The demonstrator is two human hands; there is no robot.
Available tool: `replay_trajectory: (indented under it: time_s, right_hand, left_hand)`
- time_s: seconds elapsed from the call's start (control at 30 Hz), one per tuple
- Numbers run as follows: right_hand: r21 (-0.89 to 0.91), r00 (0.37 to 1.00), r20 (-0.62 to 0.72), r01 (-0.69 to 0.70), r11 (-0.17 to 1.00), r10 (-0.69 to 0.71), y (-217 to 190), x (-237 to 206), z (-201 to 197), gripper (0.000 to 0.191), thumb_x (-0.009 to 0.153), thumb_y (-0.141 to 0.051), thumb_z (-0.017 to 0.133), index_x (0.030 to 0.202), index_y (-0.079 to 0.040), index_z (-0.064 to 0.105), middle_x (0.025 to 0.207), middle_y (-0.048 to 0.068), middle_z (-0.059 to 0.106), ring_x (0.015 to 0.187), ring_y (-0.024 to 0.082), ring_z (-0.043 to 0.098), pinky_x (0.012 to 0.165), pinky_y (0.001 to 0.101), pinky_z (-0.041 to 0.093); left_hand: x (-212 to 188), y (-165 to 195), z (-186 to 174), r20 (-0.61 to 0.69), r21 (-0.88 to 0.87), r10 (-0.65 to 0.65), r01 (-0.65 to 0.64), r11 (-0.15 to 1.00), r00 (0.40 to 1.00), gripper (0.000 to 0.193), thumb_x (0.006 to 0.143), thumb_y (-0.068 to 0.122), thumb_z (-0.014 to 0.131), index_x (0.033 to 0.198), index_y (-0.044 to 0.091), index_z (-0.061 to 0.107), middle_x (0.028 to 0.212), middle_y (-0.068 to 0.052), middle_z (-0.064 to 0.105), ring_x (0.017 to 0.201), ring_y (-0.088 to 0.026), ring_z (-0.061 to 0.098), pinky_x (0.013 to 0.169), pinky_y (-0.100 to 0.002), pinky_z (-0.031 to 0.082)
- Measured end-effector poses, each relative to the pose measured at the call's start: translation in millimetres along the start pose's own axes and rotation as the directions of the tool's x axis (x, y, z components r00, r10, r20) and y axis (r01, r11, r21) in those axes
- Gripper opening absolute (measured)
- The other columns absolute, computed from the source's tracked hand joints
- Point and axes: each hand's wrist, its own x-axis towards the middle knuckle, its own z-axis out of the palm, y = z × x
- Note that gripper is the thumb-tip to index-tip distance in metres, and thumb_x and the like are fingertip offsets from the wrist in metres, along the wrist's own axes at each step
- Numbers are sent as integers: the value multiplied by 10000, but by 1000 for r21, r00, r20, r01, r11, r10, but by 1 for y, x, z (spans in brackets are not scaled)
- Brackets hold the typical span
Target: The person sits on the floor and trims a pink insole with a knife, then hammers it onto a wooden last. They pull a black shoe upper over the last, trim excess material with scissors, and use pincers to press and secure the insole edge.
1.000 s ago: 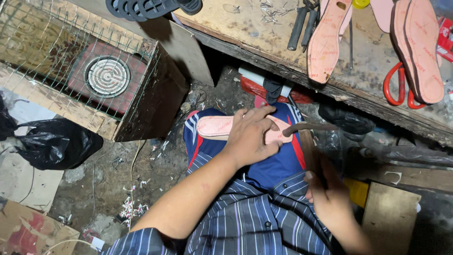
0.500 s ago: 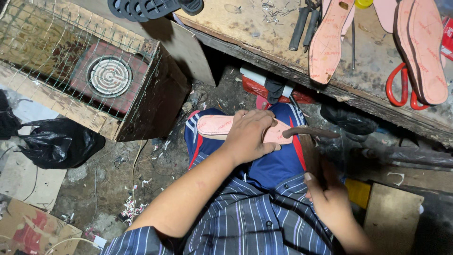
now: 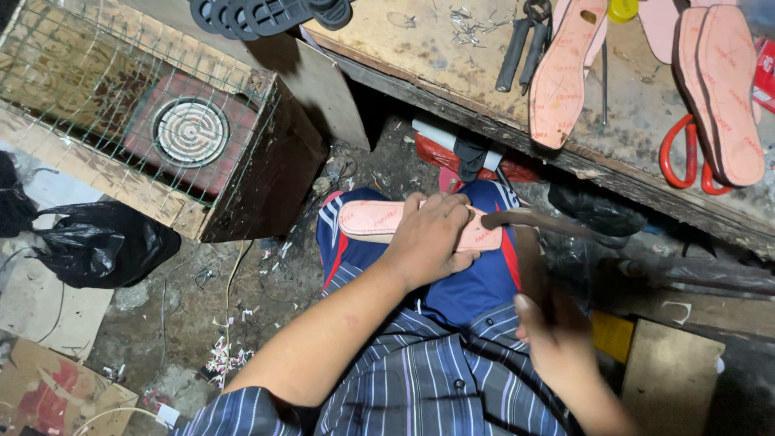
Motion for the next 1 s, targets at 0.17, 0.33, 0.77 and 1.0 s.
replay_trajectory:
  time_s: [0.17,0.33,0.77,1.0]
  right_hand:
    - [39,971,-41,237,971,-235,-14,2,2,280,1071,-282,548,945,-35,581,721,97,646,616,176,612,778,373,500]
    - [93,876,116,-479,873,469,-18,14,-5,285,1012,-289,570,939,-15,601,621,160,615,484,261,603,466,404,528]
    - [-361,886,-321,213,908,-335,0,62,-68,566,982,-209,687,1480,17,543,1192,203,659,1078,329,642,960,447,507]
    - [-630,799,-312,231,741,-515,24,130,-99,540,961,-241,784,1404,18,616,1234,263,645,1197,425,603,1070,495,474]
  left_hand:
    - [0,-1,-1,11,-11,-16,16,1000,1000,631,663,382,863,1149,48,637,1328,-145,627,1249,-303,546,1032,-487,350]
    - [-1,1,-1,9,-6,-16,16,1000,1000,644,652,385,855,1153,46,634,1338,-152,618,1279,-307,536,1033,-481,354]
    - [8,3,-41,190,-58,-114,127,990,975,816,682,197,837,1427,79,526,1340,-175,600,1273,-345,554,1050,-477,431]
    - [-25,-1,-79,274,-962,-80,273,-23,958,726,848,154,782,1489,-32,498,1318,-200,645,1208,-274,650,1084,-429,499]
